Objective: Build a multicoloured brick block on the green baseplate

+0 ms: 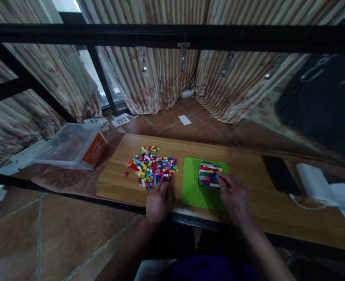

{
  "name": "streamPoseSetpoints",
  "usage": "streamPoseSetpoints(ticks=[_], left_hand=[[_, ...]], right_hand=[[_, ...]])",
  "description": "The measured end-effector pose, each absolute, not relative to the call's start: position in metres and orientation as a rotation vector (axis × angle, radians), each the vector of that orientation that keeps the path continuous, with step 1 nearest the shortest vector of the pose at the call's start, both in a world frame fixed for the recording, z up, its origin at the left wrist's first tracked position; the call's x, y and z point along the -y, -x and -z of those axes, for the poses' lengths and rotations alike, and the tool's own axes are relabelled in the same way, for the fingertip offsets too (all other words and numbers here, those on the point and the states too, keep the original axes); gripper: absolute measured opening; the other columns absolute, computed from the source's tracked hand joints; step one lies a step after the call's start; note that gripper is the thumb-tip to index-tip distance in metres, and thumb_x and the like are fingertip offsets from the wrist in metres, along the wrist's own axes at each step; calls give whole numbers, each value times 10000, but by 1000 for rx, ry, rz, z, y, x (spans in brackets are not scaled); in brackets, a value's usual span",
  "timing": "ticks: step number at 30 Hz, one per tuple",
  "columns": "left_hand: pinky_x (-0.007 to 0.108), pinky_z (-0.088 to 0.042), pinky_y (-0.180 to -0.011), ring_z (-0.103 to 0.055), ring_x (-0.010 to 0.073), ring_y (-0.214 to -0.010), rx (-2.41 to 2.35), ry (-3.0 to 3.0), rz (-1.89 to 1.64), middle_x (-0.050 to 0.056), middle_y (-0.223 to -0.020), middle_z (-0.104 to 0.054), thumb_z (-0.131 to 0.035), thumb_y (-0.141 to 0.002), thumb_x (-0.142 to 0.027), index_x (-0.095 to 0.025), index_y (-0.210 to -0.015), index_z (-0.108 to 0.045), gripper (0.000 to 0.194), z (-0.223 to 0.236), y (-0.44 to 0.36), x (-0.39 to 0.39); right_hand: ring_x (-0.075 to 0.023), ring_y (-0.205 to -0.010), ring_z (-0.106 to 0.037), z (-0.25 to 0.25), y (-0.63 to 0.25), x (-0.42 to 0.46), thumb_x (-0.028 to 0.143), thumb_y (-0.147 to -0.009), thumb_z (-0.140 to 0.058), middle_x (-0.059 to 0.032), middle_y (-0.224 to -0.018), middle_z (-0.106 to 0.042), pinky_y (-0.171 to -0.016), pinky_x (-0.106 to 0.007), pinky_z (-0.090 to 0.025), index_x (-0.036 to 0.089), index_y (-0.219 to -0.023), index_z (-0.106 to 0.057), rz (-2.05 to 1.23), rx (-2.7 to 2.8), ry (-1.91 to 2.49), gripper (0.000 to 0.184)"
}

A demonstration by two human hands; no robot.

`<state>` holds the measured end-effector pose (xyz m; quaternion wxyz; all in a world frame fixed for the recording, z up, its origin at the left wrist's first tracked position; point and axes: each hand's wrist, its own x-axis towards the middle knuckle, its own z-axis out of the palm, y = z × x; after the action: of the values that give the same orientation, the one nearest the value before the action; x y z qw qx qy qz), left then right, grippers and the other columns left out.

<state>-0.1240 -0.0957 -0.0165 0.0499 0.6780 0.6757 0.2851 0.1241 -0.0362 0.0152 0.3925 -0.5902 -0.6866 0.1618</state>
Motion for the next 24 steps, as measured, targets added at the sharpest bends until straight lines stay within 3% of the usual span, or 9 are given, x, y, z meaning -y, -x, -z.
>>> streamPoseSetpoints(ticks=[8,13,19,24], left_hand=[[258,-415,-621,-595,164,-695,-2086,-2110,-870,41,-847,-625,-450,-941,-197,-200,-947,-593,144,18,125,95],[259,-418,-625,-608,167,-717,-2071,-2101,-907,37,-853,-627,-461,-940,-195,-198,-978,-590,135,19,125,95],[262,-414,-611,-610,166,-705,-2057,-2098,-920,39,-853,-631,-455,-946,-211,-195,-965,-597,144,19,125,95],[265,-413,-617,-607,166,-705,-2060,-2095,-920,37,-850,-630,-465,-942,-220,-200,-975,-596,136,20,125,95]], right_hand=[[-239,-841,-648,-16,-132,17,450,-882,-518,-89,-929,-712,-796,-401,-498,191,-924,-706,-330,1844,1522,323],[-239,-879,-611,-21,-128,9,361,-896,-492,-78,-899,-687,-799,-390,-471,210,-846,-694,-274,2050,1478,257],[-225,-791,-570,-31,-125,1,271,-862,-499,-64,-817,-637,-721,-360,-446,219,-771,-674,-189,2225,1548,204],[-222,-802,-571,-34,-124,-3,218,-856,-489,-69,-846,-640,-717,-348,-446,214,-793,-679,-153,2326,1540,200]])
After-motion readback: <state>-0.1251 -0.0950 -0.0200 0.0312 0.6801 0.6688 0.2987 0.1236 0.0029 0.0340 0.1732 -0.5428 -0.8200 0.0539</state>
